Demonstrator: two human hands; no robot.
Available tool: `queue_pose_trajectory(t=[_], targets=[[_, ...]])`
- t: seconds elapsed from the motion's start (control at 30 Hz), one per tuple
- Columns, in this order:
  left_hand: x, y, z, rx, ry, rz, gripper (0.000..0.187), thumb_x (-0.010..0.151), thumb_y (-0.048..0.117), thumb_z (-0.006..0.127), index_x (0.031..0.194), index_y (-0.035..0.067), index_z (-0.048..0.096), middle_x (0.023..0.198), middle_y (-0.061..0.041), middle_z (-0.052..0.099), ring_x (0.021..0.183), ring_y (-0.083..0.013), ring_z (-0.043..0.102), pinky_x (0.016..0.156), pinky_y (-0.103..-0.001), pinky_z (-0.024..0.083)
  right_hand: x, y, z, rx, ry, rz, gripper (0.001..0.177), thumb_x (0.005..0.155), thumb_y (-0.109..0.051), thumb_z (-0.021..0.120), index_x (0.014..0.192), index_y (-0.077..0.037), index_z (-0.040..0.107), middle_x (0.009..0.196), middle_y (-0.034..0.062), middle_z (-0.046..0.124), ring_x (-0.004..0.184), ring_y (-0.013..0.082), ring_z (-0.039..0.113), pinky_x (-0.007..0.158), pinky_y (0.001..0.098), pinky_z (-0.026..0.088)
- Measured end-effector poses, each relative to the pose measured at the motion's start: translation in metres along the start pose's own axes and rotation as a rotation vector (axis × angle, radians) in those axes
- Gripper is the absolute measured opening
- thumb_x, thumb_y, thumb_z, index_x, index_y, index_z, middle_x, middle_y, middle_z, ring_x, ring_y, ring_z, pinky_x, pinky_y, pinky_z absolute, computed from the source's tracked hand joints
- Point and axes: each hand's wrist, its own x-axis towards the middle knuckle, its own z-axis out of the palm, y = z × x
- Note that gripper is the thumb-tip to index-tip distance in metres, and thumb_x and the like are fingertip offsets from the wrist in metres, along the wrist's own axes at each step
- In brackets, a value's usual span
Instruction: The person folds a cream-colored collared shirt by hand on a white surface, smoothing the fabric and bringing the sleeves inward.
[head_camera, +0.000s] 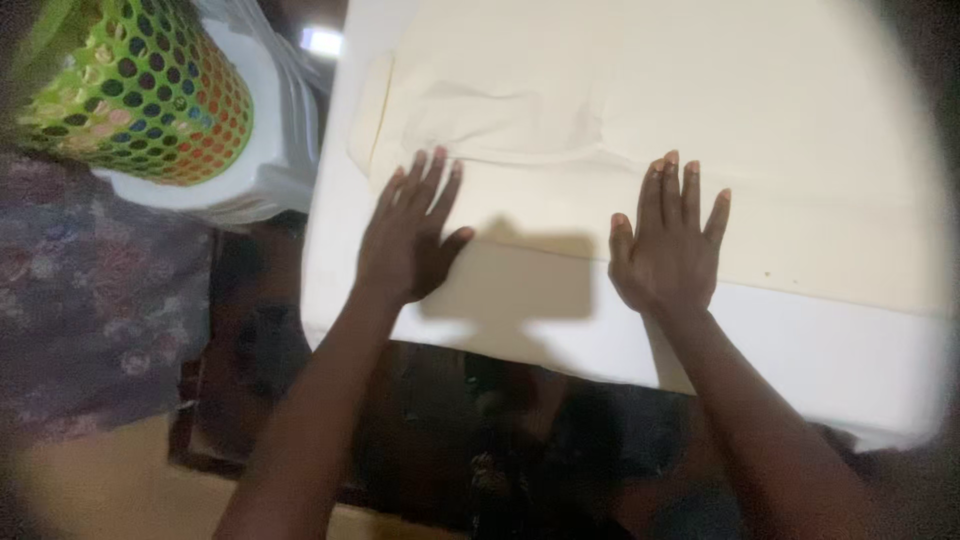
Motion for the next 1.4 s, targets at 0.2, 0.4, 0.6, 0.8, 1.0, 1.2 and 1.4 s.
queue_pose_trajectory(t=[0.2,0.4,0.6,0.8,1.0,1.2,1.4], targets=[[-0.003,-0.012,-0.001,0.012,-0.017,-0.074,0.092,0.095,0.053,0.058,0.161,0.004,0.018,0.169,-0.020,0.013,0.157,-0.0358,0.011,0.127,-0.048,0.011,0.001,0.000,0.000,-0.009,-0.015,0.014,0.080,0.106,-0.055,0.016,0.163,0.001,0.010,0.173,0.0181,0.009,0.160,0.0344,0.004,0.125,0.0624,-0.002],[-0.017,-0.017,0.019,-0.018,0.349,0.043,0.089,0.101,0.058,0.057,0.162,0.002,0.024,0.168,-0.026,0.022,0.157,-0.0429,0.021,0.129,-0.058,0.017,0.006,-0.002,0.000,-0.045,-0.035,0.008,0.084,0.105,-0.060,0.015,0.163,0.000,0.009,0.172,0.0174,0.006,0.159,0.0331,0.001,0.123,0.0612,-0.005],[-0.010,-0.020,0.014,0.003,0.274,0.026,0.096,0.100,0.069,0.046,0.162,-0.001,0.021,0.167,-0.032,0.018,0.156,-0.0461,0.018,0.128,-0.055,0.015,0.007,-0.004,-0.007,-0.097,-0.092,0.037,0.085,0.105,-0.062,0.014,0.163,-0.001,0.008,0.173,0.0159,0.001,0.158,0.0319,-0.002,0.123,0.0604,-0.006],[-0.010,-0.016,0.006,0.055,0.239,0.020,0.094,0.102,0.068,0.041,0.162,-0.001,0.020,0.167,-0.031,0.016,0.157,-0.0444,0.017,0.129,-0.055,0.014,0.005,-0.009,-0.011,-0.098,-0.091,0.056,0.085,0.104,-0.062,0.018,0.163,-0.002,0.006,0.173,0.0154,0.002,0.158,0.0311,-0.001,0.123,0.0594,-0.005],[-0.009,-0.018,0.008,0.070,0.168,0.024,0.093,0.104,0.068,0.034,0.163,-0.001,0.017,0.168,-0.034,0.014,0.158,-0.0470,0.013,0.129,-0.055,0.010,-0.001,-0.008,-0.013,-0.070,-0.093,0.075,0.083,0.105,-0.061,0.021,0.165,-0.005,0.006,0.173,0.0140,0.005,0.160,0.0298,0.001,0.125,0.0587,-0.004],[-0.002,-0.017,0.004,0.007,0.072,-0.007,0.097,0.102,0.068,0.043,0.163,0.000,0.012,0.167,-0.032,0.004,0.157,-0.0458,0.005,0.128,-0.055,0.006,0.009,-0.009,-0.014,-0.103,-0.067,0.051,0.084,0.104,-0.062,0.023,0.163,-0.004,0.009,0.172,0.0157,0.007,0.158,0.0308,0.002,0.124,0.0592,-0.004],[-0.002,-0.018,0.002,-0.007,0.113,0.007,0.094,0.102,0.065,0.042,0.164,0.000,0.011,0.170,-0.030,0.004,0.159,-0.0432,0.006,0.129,-0.053,0.005,0.005,-0.007,-0.014,-0.025,-0.067,0.051,0.085,0.105,-0.063,0.021,0.164,-0.003,0.012,0.173,0.0148,0.009,0.161,0.0313,0.003,0.126,0.0604,-0.004]])
